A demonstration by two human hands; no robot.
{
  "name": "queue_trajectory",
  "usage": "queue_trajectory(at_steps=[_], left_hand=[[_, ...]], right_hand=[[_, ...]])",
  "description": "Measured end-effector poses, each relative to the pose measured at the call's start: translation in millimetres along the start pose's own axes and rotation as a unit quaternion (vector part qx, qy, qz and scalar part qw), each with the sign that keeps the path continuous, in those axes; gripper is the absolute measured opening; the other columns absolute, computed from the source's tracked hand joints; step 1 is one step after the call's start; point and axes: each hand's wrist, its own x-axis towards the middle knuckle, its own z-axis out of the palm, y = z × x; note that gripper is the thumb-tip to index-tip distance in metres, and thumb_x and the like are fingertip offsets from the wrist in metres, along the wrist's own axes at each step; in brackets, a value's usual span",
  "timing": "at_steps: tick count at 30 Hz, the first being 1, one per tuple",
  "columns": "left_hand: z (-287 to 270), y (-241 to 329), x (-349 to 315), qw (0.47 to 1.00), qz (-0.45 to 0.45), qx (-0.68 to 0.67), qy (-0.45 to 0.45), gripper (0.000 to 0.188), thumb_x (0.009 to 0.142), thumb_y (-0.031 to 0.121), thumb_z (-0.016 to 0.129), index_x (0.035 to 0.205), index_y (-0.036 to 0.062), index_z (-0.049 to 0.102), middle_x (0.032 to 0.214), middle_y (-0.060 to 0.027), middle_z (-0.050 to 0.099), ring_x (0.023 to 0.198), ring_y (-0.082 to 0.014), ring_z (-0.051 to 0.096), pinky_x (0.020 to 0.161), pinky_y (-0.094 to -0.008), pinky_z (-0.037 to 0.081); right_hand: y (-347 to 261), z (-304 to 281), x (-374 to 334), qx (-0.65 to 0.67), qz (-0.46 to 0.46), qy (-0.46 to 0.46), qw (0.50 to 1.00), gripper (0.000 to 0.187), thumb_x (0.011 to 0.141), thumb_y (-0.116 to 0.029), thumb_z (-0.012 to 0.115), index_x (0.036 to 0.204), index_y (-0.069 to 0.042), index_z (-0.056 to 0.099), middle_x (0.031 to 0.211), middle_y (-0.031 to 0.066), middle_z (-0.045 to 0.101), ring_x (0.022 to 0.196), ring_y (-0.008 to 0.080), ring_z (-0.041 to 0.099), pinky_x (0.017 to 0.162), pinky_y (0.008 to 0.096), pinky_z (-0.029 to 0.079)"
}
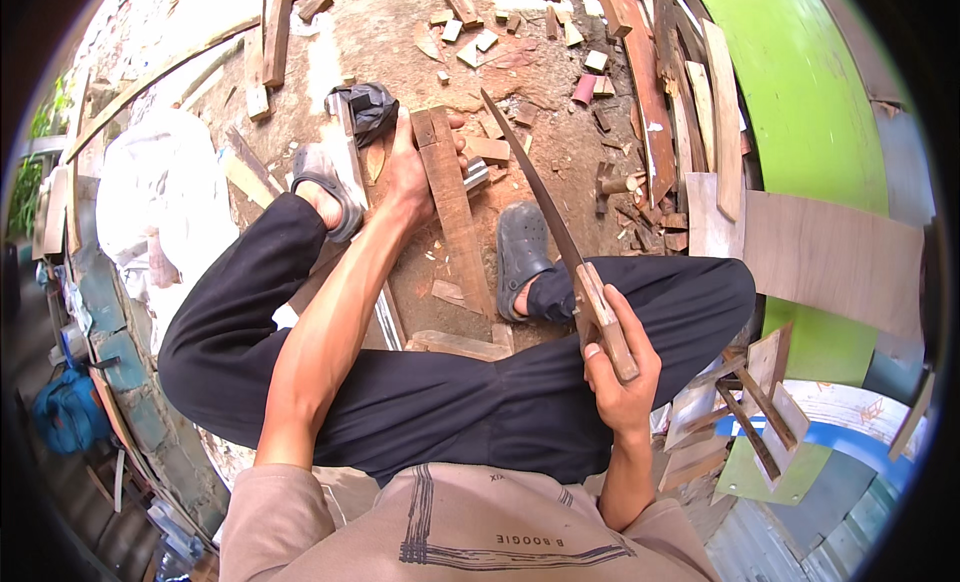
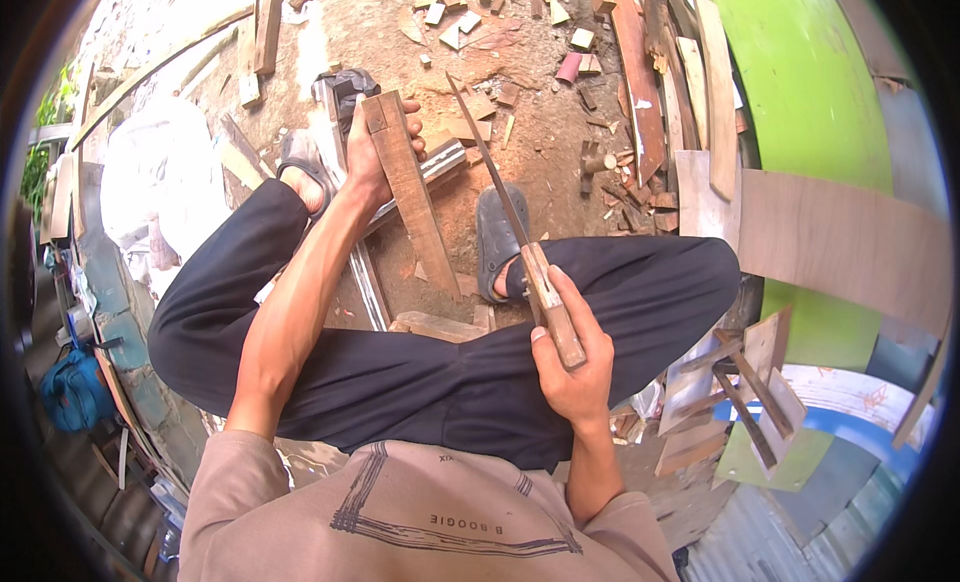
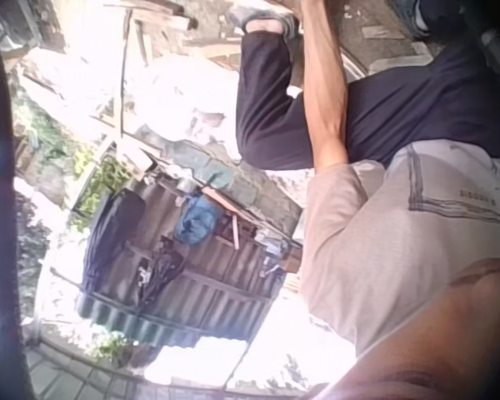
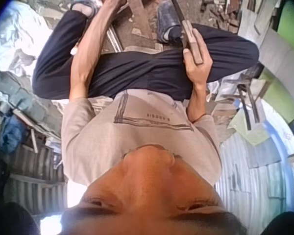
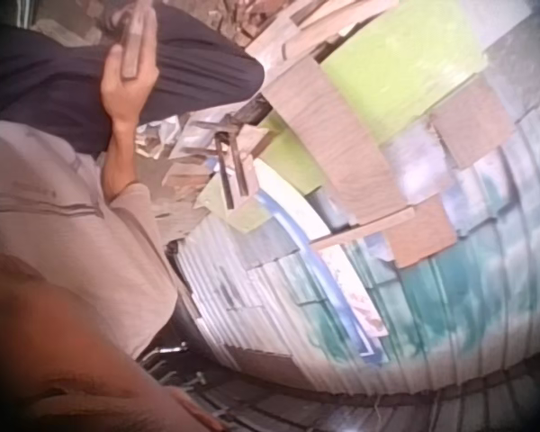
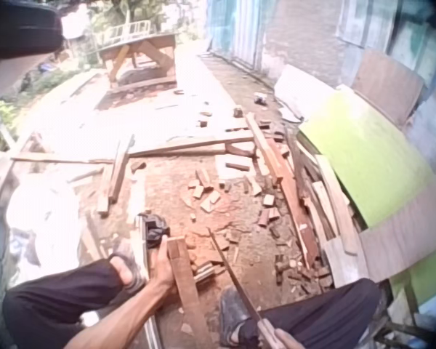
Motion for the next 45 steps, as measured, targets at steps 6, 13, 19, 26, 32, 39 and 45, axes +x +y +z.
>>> queue_trajectory(at_steps=[6,13,19,26,32,39,45], left_hand=[[0,0,4,1.000,-0.006,-0.021,0.021,0.076,0.103,0.073,0.027,0.108,0.0035,0.060,0.081,-0.0071,0.060,0.066,-0.0209,0.059,0.062,-0.0365,0.052],[4,1,3,0.998,0.011,-0.027,0.058,0.077,0.102,0.074,0.028,0.101,0.0044,0.060,0.078,-0.0084,0.060,0.063,-0.0212,0.057,0.060,-0.0347,0.052],[-6,-3,2,0.999,0.009,-0.034,0.020,0.078,0.102,0.076,0.026,0.099,0.0055,0.060,0.077,-0.0081,0.059,0.064,-0.0217,0.058,0.061,-0.0352,0.053],[12,-3,-1,0.977,0.114,0.087,0.158,0.076,0.102,0.073,0.042,0.106,0.0003,0.065,0.092,-0.0130,0.069,0.081,-0.0234,0.065,0.080,-0.0387,0.054],[-26,-14,11,0.872,0.136,0.414,0.224,0.071,0.098,0.069,0.057,0.089,-0.0010,0.068,0.088,-0.0135,0.071,0.083,-0.0222,0.066,0.078,-0.0370,0.051],[-67,-39,6,0.749,0.067,0.599,0.274,0.066,0.088,0.064,0.073,0.090,-0.0019,0.066,0.087,-0.0190,0.070,0.083,-0.0302,0.068,0.079,-0.0424,0.052],[-135,-76,1,0.777,-0.007,0.592,0.214,0.068,0.084,0.062,0.077,0.104,-0.0026,0.070,0.103,-0.0239,0.074,0.097,-0.0320,0.071,0.088,-0.0418,0.054]], right_hand=[[-2,3,3,-0.006,-0.007,0.000,1.000,0.057,0.086,0.003,0.059,0.143,0.008,0.055,0.133,0.0218,0.068,0.120,0.0243,0.067,0.104,0.0330,0.049],[-2,1,3,-0.010,-0.017,0.001,1.000,0.058,0.086,0.003,0.060,0.143,0.008,0.055,0.133,0.0216,0.068,0.119,0.0240,0.068,0.102,0.0325,0.050],[1,-2,1,-0.006,-0.039,-0.002,0.999,0.058,0.086,0.003,0.060,0.143,0.009,0.054,0.136,0.0224,0.066,0.119,0.0245,0.068,0.102,0.0327,0.050],[1,-1,1,0.002,-0.040,-0.002,0.999,0.058,0.086,0.003,0.061,0.143,0.009,0.054,0.136,0.0222,0.066,0.119,0.0250,0.068,0.102,0.0328,0.050],[6,0,0,0.005,-0.039,-0.005,0.999,0.059,0.086,0.003,0.061,0.144,0.009,0.053,0.135,0.0220,0.067,0.118,0.0243,0.069,0.101,0.0324,0.051],[2,2,1,-0.009,-0.035,-0.006,0.999,0.058,0.086,0.003,0.061,0.144,0.008,0.054,0.134,0.0209,0.068,0.116,0.0232,0.069,0.100,0.0319,0.051],[-2,7,3,-0.009,-0.028,-0.015,0.999,0.057,0.087,0.004,0.061,0.143,0.008,0.054,0.134,0.0205,0.068,0.116,0.0227,0.069,0.100,0.0317,0.051]])
